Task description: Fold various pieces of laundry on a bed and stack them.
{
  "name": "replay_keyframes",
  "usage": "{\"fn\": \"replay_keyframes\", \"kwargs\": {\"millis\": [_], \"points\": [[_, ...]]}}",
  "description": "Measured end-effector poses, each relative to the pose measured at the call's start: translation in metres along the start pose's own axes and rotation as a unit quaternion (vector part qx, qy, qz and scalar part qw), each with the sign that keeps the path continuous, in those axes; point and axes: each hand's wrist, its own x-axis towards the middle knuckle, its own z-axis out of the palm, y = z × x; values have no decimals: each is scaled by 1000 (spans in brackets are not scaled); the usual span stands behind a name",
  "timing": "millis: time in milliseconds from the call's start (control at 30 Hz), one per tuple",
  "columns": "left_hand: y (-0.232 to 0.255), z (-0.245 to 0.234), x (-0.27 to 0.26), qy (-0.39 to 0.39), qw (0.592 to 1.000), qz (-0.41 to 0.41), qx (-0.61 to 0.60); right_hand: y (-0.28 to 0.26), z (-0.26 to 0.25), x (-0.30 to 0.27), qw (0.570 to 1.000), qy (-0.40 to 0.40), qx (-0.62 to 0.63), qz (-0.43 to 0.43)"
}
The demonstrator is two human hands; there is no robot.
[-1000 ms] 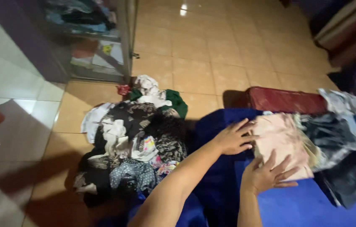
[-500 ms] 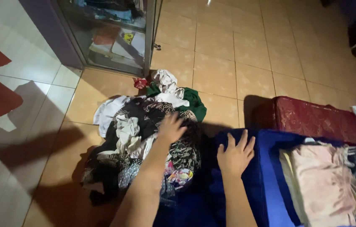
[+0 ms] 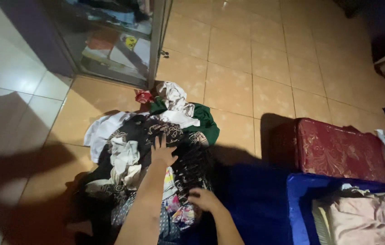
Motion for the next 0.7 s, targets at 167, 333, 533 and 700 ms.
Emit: {"fn": "replay_keyframes", "kwargs": {"millis": [167,333,533,700], "points": [[40,-13,22,-23,1000,19,8,-10,-63,28,983,174,3,-55],[44,8,31,-129,972,-7,198,34,-95,83,939,226,237,-107],[-14,165,104,109,994,-22,11,-8,-113,26,915,235,306,-120],[-25,100,65,187,948,-26,-254,-63,-116,-12,917,223,331,-13]]}}
